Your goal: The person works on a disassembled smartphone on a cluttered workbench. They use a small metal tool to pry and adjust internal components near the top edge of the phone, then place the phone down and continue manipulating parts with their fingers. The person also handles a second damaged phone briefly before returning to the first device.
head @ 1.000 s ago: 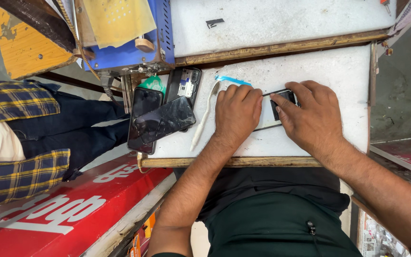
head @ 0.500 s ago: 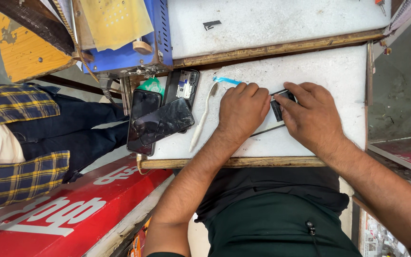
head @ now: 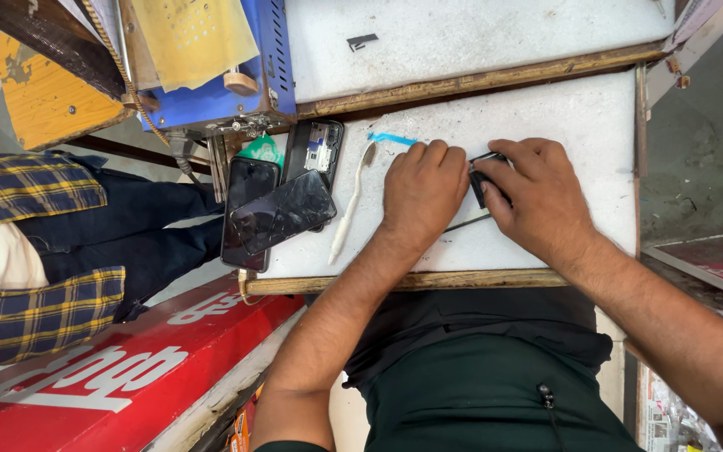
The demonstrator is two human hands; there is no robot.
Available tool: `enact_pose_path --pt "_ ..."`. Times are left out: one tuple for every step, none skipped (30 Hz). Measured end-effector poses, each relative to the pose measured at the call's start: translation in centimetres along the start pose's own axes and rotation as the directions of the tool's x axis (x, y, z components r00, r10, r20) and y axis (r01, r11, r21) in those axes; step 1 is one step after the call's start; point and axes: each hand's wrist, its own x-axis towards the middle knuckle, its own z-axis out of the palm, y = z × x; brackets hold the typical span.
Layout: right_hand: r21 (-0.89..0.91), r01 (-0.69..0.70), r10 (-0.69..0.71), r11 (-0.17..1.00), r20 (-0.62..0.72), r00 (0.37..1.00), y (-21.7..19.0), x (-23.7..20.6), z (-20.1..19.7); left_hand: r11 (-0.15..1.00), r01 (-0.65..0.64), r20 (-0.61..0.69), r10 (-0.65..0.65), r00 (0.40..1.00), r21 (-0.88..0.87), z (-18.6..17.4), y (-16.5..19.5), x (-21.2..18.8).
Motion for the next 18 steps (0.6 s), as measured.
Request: enact_pose_path --pt "0.086 -0.02 0.024 0.996 -0.042 0.999 0.1 0.1 -0.3 1.0 -0.005 -0.014 0.004 1.0 -0.018 -0.4 0.1 -0.2" --pt "0.171 -0.038 0.053 0.985 -0.084 0.995 0.1 0.3 -0.5 0.999 -0.013 -0.029 0.012 1.0 -0.036 -0.8 0.1 -0.3" --pt "0.256 -0.053 0.086 0.965 -0.123 0.989 0.2 0.5 -0.8 0.997 -0.004 -0.033 0.002 0.999 -0.075 -1.1 0.2 -0.5" --pt "0.349 -0.108 0.152 0.931 -0.101 0.983 0.2 0.7 -1.1 0.994 0.01 -0.032 -0.013 0.999 -0.113 -1.5 0.4 -0.7" --pt "0.438 -0.161 0.213 0.884 -0.071 0.975 0.3 0.8 -1.3 0.988 0.026 -0.03 -0.031 0.999 -0.15 -1.8 0.6 -1.0" --pt "0.522 -0.211 0.269 0.826 -0.037 0.963 0.3 1.0 -1.5 0.987 0.018 -0.04 -0.025 0.999 -0.162 -2.1 0.8 -1.1" --pt "0.552 -0.309 0.326 0.775 0.069 0.943 0.4 1.1 -1.6 0.985 0.01 -0.05 -0.019 0.999 -0.175 -2.2 1.0 -1.2" --pt "0.569 -0.405 0.374 0.716 0.177 0.91 0.4 1.2 -1.7 0.982 0.002 -0.06 -0.013 0.998 -0.189 -2.3 1.2 -1.3" --pt "0.573 -0.497 0.411 0.651 0.284 0.866 0.6 1.3 -1.7 0.98 -0.008 -0.075 -0.007 0.997 -0.198 -2.3 1.4 -1.3" --pt "0.613 -0.488 0.401 0.621 0.286 0.87 0.6 1.4 -1.6 0.979 -0.017 -0.091 -0.002 0.996 -0.205 -2.3 1.6 -1.3" --pt "0.651 -0.477 0.389 0.59 0.288 0.875 0.8 1.5 -1.5 0.977 -0.025 -0.106 0.002 0.994 -0.212 -2.3 1.7 -1.3" --pt "0.688 -0.464 0.374 0.558 0.29 0.881 1.0 1.6 -1.4 0.975 -0.036 -0.118 0.01 0.993 -0.218 -2.3 1.8 -1.3" --pt "0.707 -0.449 0.363 0.546 0.284 0.888 1.2 1.6 -1.3 0.974 -0.046 -0.13 0.017 0.991 -0.223 -2.3 1.9 -1.3" --pt "0.724 -0.438 0.355 0.533 0.28 0.892 1.4 1.5 -1.1 0.971 -0.056 -0.139 0.023 0.99 -0.231 -2.3 1.9 -1.4" --pt "0.74 -0.431 0.349 0.516 0.278 0.895 1.6 1.3 -0.9 0.966 -0.062 -0.151 0.023 0.988 -0.253 -2.4 1.9 -1.5" --pt "0.745 -0.43 0.349 0.51 0.278 0.895 1.7 1.0 -0.7 0.959 -0.068 -0.163 0.024 0.986 -0.275 -2.5 1.9 -1.6" --pt "0.75 -0.427 0.348 0.505 0.276 0.896 1.9 0.9 -0.5 0.952 -0.078 -0.177 0.025 0.984 -0.296 -2.5 1.9 -1.7" --pt "0.755 -0.422 0.346 0.501 0.271 0.898 2.0 0.8 -0.3 0.95 -0.078 -0.179 0.024 0.984 -0.301 -2.5 1.9 -1.7"
